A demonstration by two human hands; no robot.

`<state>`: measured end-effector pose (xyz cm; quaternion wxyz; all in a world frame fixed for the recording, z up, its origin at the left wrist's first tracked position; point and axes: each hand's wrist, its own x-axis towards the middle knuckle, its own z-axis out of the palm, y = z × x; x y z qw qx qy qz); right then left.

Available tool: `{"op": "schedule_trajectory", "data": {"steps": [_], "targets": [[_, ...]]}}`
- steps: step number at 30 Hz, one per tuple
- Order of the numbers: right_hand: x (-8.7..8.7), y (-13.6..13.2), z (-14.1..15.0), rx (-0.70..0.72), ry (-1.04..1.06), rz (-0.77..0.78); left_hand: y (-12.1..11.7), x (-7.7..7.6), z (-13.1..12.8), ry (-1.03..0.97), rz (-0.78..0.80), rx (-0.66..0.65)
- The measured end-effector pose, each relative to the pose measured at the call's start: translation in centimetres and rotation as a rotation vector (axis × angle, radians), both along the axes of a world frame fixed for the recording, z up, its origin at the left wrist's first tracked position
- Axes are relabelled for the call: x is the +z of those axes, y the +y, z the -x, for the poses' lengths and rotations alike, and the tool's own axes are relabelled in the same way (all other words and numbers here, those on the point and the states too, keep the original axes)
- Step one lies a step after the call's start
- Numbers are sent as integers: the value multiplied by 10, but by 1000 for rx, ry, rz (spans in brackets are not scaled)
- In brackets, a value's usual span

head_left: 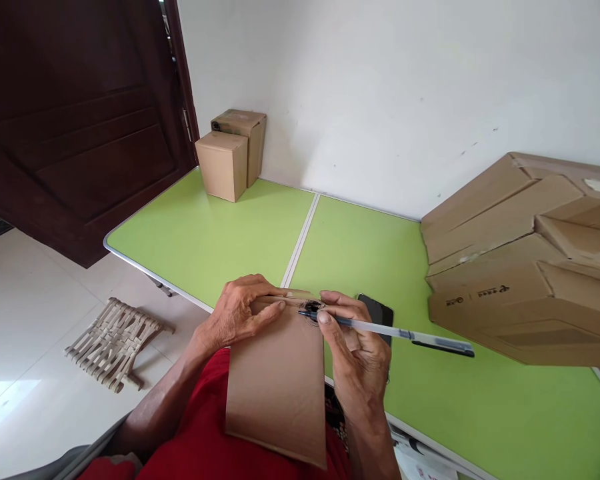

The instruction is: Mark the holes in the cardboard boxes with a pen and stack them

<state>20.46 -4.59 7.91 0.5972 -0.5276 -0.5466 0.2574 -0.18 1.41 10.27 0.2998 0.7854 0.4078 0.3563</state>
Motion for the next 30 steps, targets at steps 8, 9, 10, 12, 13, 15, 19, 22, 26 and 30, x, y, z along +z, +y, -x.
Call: {"op": "schedule_trajectory", "data": {"steps": [8, 9, 10, 12, 13, 15, 19, 22, 26, 30], "targets": [[3, -6, -10, 24, 0, 30, -1, -3, 1, -16, 0, -2], [3, -7, -12, 19, 8, 43, -1, -3, 1, -18, 2, -2], [3, -7, -13, 12, 17, 52, -1, -3, 0, -19, 2, -2], [4, -8, -16, -13, 36, 56, -1, -2, 0, -21, 4, -1], [4, -7, -18, -32, 44, 53, -1, -1, 0, -21, 7, -2], [6, -4, -23, -83, 62, 44, -1, -1, 0, -24, 13, -4], [7, 23, -40, -208, -138, 205, 0, -3, 0, -30, 1, -5], [1, 57, -45, -147, -581, 615, 0, -4, 1, -37, -6, -3], [-17, 89, -36, -82, -787, 836, -1, -4, 2, -28, -1, -7], [-33, 98, -30, -70, -859, 965, 0, -3, 2, -22, -9, -8]]}}
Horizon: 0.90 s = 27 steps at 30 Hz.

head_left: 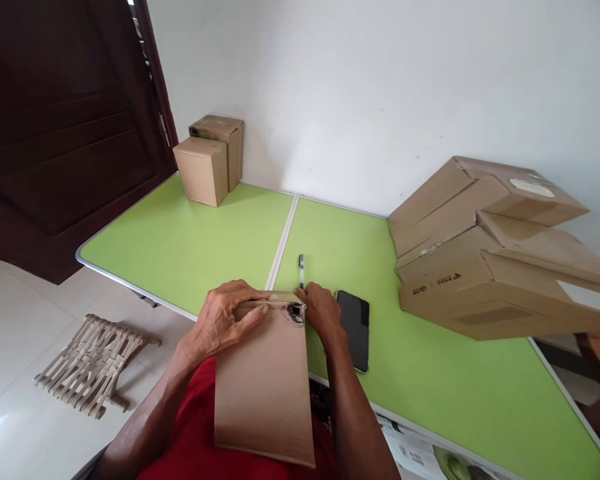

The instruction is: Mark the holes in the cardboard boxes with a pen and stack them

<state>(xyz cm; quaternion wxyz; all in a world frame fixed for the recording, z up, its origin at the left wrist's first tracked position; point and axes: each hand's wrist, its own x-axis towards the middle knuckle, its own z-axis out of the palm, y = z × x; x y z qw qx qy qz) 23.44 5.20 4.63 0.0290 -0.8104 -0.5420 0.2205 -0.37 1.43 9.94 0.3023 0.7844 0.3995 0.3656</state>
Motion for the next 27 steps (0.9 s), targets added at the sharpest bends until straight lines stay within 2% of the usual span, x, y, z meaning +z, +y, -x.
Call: {"op": "schedule_trajectory", "data": {"steps": [3, 7, 10, 12, 15, 18, 22, 27], "targets": [[-3, 1, -1, -17, -22, 34, 1, 1, 0, 4, 13, 11], [6, -11, -1, -23, -42, -4, 0, 2, 1, 10, 35, 20], [15, -35, -7, -80, -98, -93, -1, 0, 2, 11, 30, 8], [18, -55, -17, -181, -172, -136, 0, -1, 2, 13, 25, 4], [16, -84, -35, -340, -247, -102, 2, -3, 2, 19, 15, 9], [8, -103, -43, -390, -241, -38, 3, -3, 1, 27, 11, 13], [0, -106, -36, -361, -214, -25, 2, -2, 1, 19, 9, 12], [4, -90, -33, -361, -182, -20, 2, -2, 1, 19, 14, 16]]}}
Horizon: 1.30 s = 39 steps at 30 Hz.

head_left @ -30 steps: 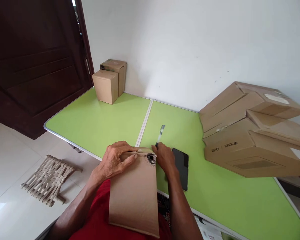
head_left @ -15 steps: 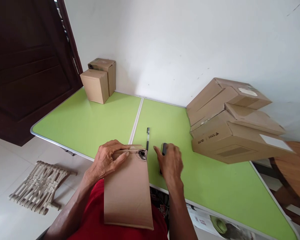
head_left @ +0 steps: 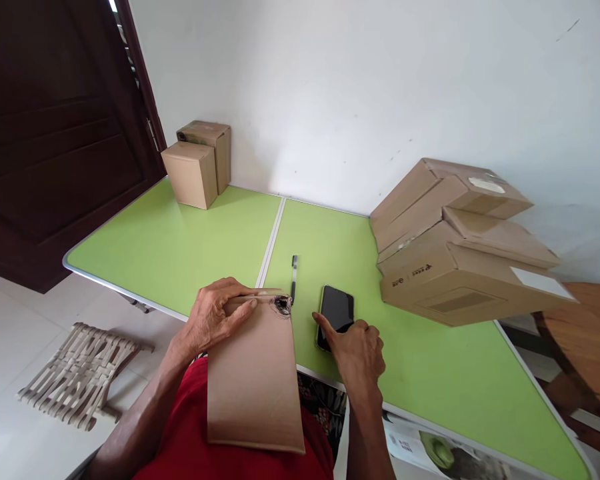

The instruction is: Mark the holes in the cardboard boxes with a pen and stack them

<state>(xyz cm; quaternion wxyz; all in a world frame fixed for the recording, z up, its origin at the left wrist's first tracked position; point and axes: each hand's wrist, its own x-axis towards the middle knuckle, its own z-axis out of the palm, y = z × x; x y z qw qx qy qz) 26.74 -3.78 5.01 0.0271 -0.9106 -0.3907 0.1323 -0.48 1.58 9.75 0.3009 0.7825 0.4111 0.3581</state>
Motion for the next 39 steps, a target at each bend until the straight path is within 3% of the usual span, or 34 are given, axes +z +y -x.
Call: {"op": "schedule_trajectory", "data": {"steps": [11, 18, 22, 24, 27, 29, 33, 36, 39], "targets": [[5, -3, -6, -8, 137, 33, 1, 0, 0, -6, 1, 6], [-9, -7, -10, -51, 291, -164, 1, 0, 0, -10, -12, 10], [-19, -18, -10, -79, 492, -319, 0, 0, 0, -15, -9, 10], [-19, -29, -15, -108, 698, -407, 0, 0, 0, -16, 0, 9], [-11, -51, -26, -274, 1268, -591, 0, 1, -1, -14, 5, 17], [-1, -67, -34, -426, 1537, -704, 1, 1, -1, -12, 3, 20], [26, -95, -37, -526, 1588, -820, 2, 2, -2, 3, 6, 29], [47, -107, -24, -480, 1625, -899, 3, 3, -3, 18, 1, 34], [61, -108, 0, -406, 1805, -849, 2, 4, -3, 32, -15, 44]]}}
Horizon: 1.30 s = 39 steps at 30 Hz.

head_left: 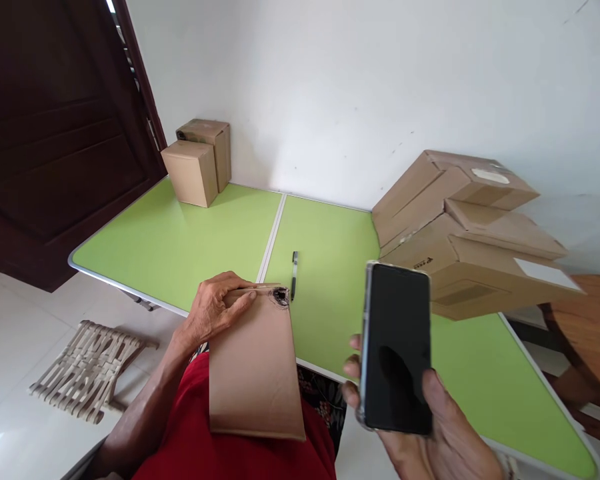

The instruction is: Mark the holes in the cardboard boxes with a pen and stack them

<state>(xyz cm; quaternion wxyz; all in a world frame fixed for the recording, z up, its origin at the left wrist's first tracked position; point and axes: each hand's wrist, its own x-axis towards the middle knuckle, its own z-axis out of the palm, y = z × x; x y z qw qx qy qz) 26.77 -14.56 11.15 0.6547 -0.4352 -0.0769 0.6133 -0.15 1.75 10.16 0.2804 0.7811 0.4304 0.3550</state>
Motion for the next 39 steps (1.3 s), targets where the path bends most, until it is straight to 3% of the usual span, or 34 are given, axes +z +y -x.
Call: {"op": "schedule_trajectory", "data": {"steps": [2, 6, 12, 25, 36, 39], "targets": [[4, 6, 18, 100, 96, -19, -1, 1, 0, -2, -10, 2], [-1, 23, 50, 122, 227, -6, -3, 3, 0, -3, -14, -9], [-4, 34, 67, 175, 276, 24, -1, 2, -1, 6, -32, -18], [-12, 26, 62, 197, 154, 28, -2, 1, -1, 9, -16, -14], [-6, 34, 28, -105, -86, 25, -1, -2, 1, -10, -2, -11], [-15, 44, 13, -153, -141, 17, -1, -2, 2, -14, 5, -17]]}}
